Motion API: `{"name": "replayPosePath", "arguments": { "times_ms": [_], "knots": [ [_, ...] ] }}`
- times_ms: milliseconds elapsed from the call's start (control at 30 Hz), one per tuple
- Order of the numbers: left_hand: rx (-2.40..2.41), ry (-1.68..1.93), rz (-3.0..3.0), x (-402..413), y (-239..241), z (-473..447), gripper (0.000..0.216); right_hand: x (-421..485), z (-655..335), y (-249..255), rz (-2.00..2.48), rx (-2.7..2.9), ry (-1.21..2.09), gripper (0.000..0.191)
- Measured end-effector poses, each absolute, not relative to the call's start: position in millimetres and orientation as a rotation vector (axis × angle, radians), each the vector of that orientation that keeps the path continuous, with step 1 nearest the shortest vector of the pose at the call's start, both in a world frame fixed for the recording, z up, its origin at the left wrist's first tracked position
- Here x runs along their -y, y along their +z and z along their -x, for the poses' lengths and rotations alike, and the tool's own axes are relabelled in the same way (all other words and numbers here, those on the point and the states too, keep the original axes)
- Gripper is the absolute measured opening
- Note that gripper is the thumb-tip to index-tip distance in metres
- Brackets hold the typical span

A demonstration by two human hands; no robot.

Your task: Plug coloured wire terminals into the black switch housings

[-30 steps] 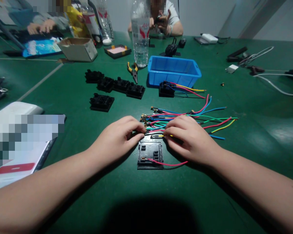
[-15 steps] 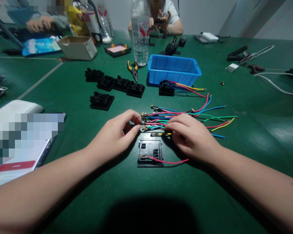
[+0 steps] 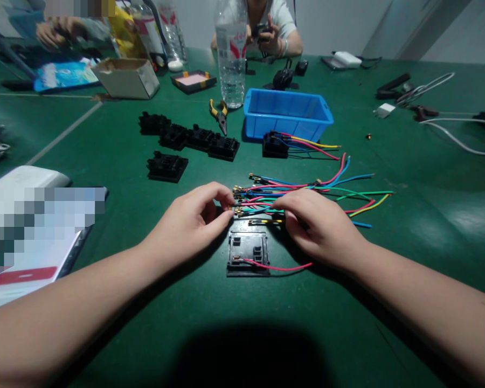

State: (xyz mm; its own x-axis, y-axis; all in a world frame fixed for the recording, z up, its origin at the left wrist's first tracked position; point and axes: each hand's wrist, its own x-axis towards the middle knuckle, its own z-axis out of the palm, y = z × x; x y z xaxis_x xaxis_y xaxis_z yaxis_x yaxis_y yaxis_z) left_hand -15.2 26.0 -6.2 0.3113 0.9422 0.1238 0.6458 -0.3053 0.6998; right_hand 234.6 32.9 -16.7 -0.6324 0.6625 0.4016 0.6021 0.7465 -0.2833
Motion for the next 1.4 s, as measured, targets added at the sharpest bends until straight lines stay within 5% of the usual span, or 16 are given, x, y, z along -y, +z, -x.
{"name": "replayPosePath", "arguments": {
  "times_ms": [1400],
  "knots": [
    [-1.219,0.664,-2.204,-30.9,-7.1,19.7,0.016,-31.8,-233.3,-12.7,0.86,2.414,0.067,0.023]
  ]
}}
